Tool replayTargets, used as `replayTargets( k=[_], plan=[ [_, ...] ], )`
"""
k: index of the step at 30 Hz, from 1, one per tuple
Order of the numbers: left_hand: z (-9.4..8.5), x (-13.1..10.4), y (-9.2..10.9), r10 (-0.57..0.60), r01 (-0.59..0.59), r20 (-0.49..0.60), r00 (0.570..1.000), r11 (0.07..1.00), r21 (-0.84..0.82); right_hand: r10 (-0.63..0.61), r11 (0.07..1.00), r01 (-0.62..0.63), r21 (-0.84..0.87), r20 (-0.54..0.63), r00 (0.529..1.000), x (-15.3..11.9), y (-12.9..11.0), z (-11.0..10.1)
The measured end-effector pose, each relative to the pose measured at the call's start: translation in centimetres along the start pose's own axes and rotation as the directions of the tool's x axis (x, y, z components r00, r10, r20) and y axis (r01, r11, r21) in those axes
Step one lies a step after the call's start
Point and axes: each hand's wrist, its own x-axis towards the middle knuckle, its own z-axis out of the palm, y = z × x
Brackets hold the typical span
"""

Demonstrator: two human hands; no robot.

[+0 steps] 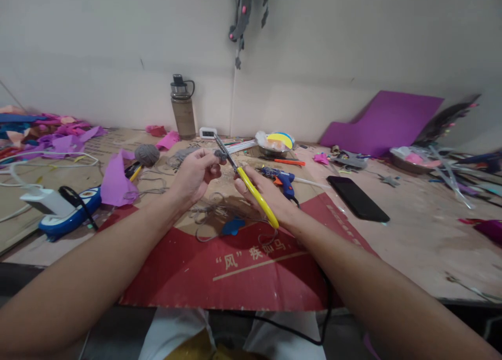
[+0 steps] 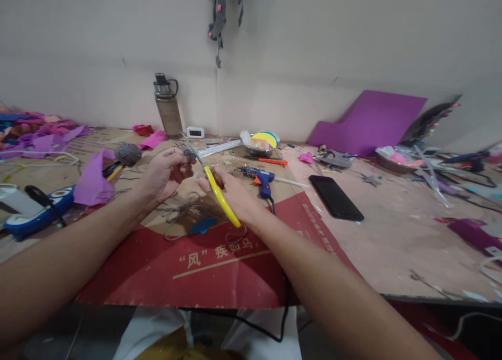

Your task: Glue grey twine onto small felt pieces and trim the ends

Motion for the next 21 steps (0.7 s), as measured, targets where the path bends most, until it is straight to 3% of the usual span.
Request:
replayTargets(
  k=[14,21],
  plan=[
    [-0.21,0.06,-0.08,0.007,-0.007,0.026,1.0,1.0,-0.009,-0.015,1.0,0.015,-0.003,-0.006,1.0,0.03,0.14,0.16],
    [-0.23,0.1,0.03,0.007,-0.006,0.029,1.0,0.999,-0.037,0.043,0.997,-0.044,0.068,0.021,0.999,0.07,0.15,0.06]
  ],
)
